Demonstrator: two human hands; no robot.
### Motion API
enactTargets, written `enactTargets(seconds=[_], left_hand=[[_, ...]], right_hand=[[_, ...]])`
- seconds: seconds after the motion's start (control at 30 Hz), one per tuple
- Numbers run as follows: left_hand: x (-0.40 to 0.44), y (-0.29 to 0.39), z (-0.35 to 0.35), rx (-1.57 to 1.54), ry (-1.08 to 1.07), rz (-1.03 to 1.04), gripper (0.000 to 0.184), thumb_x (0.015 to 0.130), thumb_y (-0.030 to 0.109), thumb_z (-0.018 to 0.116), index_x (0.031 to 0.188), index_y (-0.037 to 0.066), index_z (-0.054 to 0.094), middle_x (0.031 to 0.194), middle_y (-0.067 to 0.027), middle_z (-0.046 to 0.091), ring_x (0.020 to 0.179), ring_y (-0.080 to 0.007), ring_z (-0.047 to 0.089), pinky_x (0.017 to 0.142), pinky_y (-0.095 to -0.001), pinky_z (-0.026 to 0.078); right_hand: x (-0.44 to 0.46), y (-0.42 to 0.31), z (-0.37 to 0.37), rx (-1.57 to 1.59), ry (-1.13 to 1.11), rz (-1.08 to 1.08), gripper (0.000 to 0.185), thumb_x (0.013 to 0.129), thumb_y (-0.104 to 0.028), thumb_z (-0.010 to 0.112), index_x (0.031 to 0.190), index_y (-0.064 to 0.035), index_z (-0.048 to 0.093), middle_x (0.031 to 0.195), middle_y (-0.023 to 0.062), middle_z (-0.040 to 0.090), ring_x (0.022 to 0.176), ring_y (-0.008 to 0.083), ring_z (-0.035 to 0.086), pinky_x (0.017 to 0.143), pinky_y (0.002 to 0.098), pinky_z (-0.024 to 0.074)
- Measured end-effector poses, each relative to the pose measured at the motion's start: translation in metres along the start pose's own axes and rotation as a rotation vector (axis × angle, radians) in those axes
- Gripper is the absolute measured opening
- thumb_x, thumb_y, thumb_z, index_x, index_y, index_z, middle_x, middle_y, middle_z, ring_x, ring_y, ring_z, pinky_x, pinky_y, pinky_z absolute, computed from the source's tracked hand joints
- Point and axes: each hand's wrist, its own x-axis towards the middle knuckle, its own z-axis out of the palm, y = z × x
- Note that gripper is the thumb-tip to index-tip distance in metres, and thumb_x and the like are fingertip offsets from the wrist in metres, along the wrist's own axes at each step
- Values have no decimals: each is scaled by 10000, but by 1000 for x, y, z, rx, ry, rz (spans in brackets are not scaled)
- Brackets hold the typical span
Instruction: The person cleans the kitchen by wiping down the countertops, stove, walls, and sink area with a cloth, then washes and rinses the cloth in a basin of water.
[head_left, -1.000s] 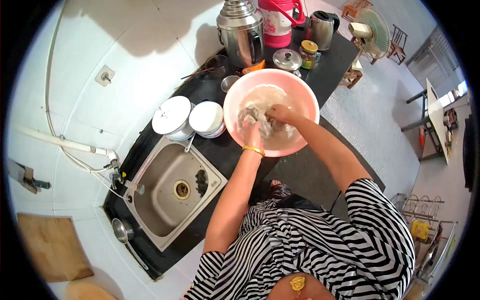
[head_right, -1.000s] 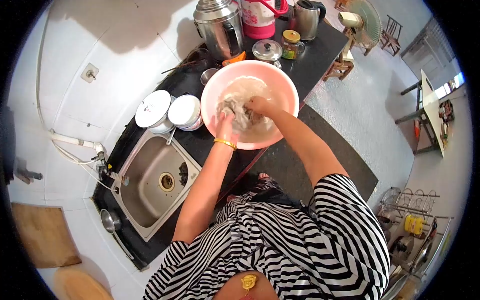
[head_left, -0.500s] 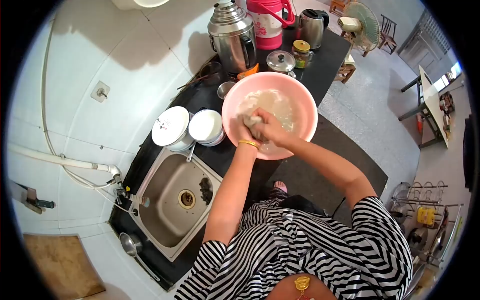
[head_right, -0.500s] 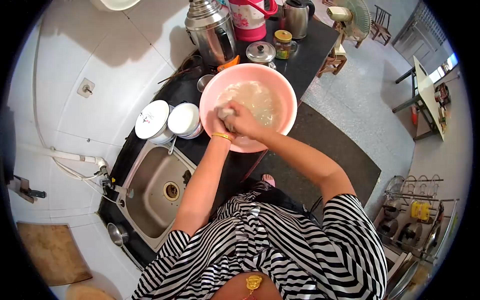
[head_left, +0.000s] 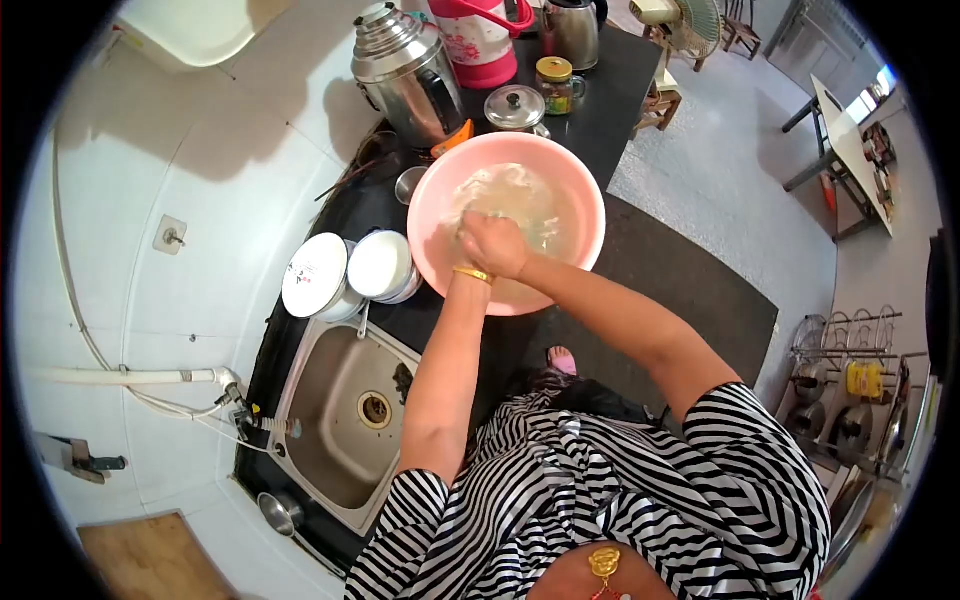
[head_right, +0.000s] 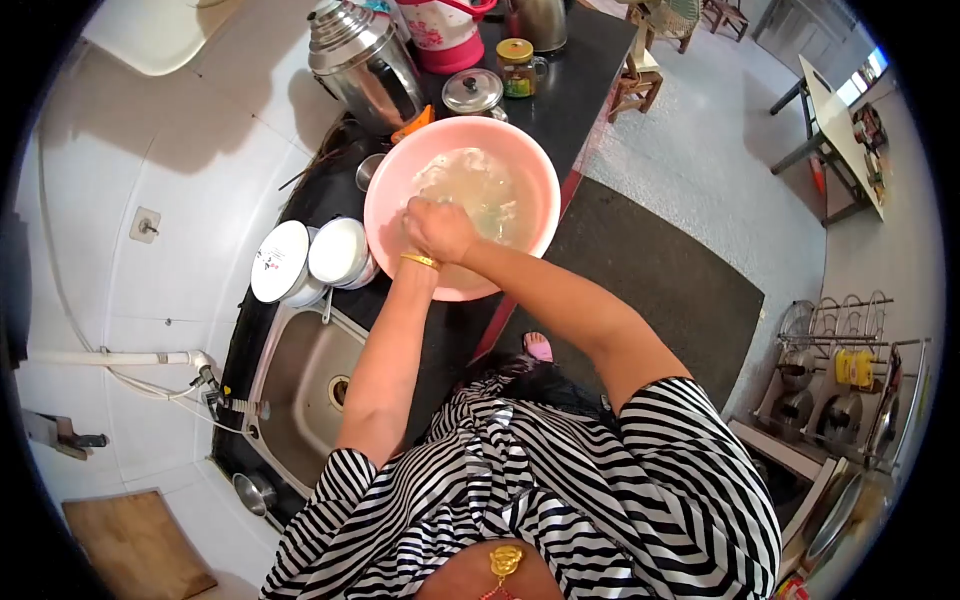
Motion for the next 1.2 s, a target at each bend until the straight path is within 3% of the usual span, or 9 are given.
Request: enactTargets(seconds=[0.33,0.4,0.5,0.63,0.8,1.0,1.03,1.13,1.2], left_hand=[[-19,-12,25,238,267,83,400,816,384,454,1122,126,449,1063,-33,511,942,-170,502,761,-325,423],[-10,-3,3,225,239,105,469,762,399,523,1146,147,429,1132,-34,455,991,-192,455,769,-362,395],[-37,16,27,467,544,130,702,668,498,571,1238,188,302,1287,-82,252,1100,-306,292,865,-622,193],[-37,15,28,432,660,95,769,676,510,550,1292,184,223,1332,-120,177,1162,-359,225,892,-639,96],[-34,7,13,224,426,-226,786,704,525,489,1329,196,146,1379,-95,100,1244,-374,73,855,-673,93],[-51,11,36,76,270,-142,644,754,575,345,1271,195,293,1328,-116,207,1202,-403,156,781,-727,138],[-69,19,64,201,357,-77,602,784,552,310,1192,116,383,1204,-130,370,1093,-378,329,840,-633,252],[-20,29,-10,163,-247,300,491,818,508,329,1132,154,456,1122,-95,458,999,-304,435,899,-526,288],[-47,25,12,-268,-398,124,523,836,454,313,1083,13,446,978,-133,523,864,-273,501,815,-395,397]], right_hand=[[24,79,-17,-323,-89,434,276,817,-293,403,834,-32,492,775,208,569,710,354,556,643,449,426],[25,94,-21,-334,-101,515,300,825,-315,397,875,-33,486,808,220,566,733,358,556,664,453,422],[25,112,-10,-251,73,735,380,784,-342,473,973,-12,475,950,197,542,861,314,544,766,430,409],[-1,84,5,-515,-246,528,498,742,-380,521,1088,-41,406,981,177,536,962,318,501,847,478,326],[4,69,-16,-479,-574,593,528,697,-320,586,1126,-82,394,905,157,565,967,330,495,870,520,276],[10,23,-23,249,-167,469,304,651,-159,583,926,-56,505,817,132,549,867,236,527,770,348,388],[8,-5,-38,490,-182,465,273,650,-138,565,898,-41,505,815,126,534,836,214,522,737,312,395],[-9,-36,-32,678,-137,299,236,651,-112,534,863,-18,493,822,129,500,802,219,501,714,301,395],[-21,-47,-27,624,-76,145,229,653,-106,522,856,-11,480,831,139,481,800,244,486,723,326,387]])
